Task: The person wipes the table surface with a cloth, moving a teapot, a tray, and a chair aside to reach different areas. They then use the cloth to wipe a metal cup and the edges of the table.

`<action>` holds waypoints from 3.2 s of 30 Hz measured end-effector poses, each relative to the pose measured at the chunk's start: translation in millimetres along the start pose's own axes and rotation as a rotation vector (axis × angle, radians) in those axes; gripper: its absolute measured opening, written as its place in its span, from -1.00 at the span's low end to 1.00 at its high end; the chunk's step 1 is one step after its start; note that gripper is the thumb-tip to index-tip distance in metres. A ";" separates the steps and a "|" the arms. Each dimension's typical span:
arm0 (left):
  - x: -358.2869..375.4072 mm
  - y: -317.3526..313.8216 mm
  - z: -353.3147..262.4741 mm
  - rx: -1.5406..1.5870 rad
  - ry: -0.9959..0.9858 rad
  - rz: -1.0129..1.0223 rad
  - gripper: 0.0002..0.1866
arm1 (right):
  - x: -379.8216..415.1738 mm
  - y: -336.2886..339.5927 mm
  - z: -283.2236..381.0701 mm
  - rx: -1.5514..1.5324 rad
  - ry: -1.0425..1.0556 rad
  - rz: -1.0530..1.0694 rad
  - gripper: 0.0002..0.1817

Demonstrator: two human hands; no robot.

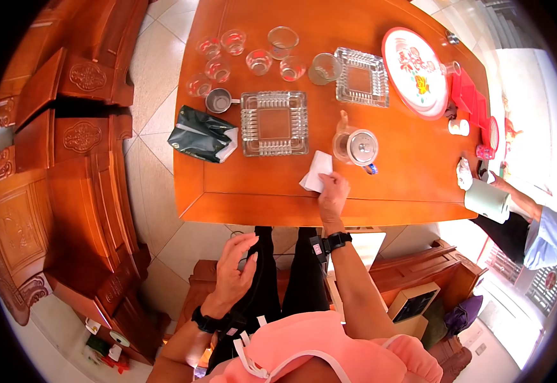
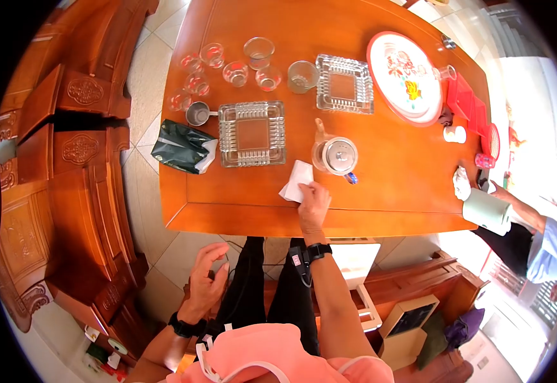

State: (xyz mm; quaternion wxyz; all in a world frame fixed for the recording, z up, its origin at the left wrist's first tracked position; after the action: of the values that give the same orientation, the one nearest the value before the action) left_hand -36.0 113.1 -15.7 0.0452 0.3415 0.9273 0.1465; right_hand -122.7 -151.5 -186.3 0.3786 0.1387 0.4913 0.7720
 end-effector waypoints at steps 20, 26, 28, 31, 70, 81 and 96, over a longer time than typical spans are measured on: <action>-16.8 -85.7 -37.6 -0.065 -0.047 0.177 -0.68 | 6.7 63.2 -91.5 0.229 -0.176 0.024 -0.48; -32.1 -124.9 -58.2 -0.104 -0.131 0.257 -0.69 | -21.8 110.9 -213.0 0.395 -0.470 -0.174 -0.43; -35.2 -136.7 -62.9 -0.107 -0.140 0.278 -0.69 | -42.3 119.2 -228.4 0.296 -0.514 -0.184 -0.40; -41.8 -154.0 -69.3 -0.097 -0.133 0.299 -0.69 | -62.2 93.6 -234.8 -0.046 -0.425 -0.251 -0.38; -95.2 -346.1 -114.5 -0.113 -0.170 0.715 -0.70 | -56.4 230.1 -469.5 0.350 -0.623 -0.232 -0.47; -89.2 -359.9 -111.3 -0.122 -0.194 0.757 -0.69 | -5.1 283.3 -593.8 0.289 -0.947 -0.523 -0.51; -87.6 -348.7 -132.4 -0.077 -0.222 0.746 -0.71 | 12.2 181.4 -353.5 0.292 -0.532 -0.036 -0.42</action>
State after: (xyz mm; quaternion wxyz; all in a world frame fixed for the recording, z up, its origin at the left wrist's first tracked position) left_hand -209.7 -227.8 3.5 0.1016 0.6669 0.7229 0.1496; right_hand -419.5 -415.5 -200.7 0.4836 0.3803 0.4831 0.6230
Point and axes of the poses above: each hand's wrist, its own x-axis away from the middle knuckle, its own y-axis out of the back of the hand, z = x × y, the point moved 6 cm from there along -x, towards the middle knuckle, and after that the axes turned 12 degrees about -y, right-handed, at the moved point
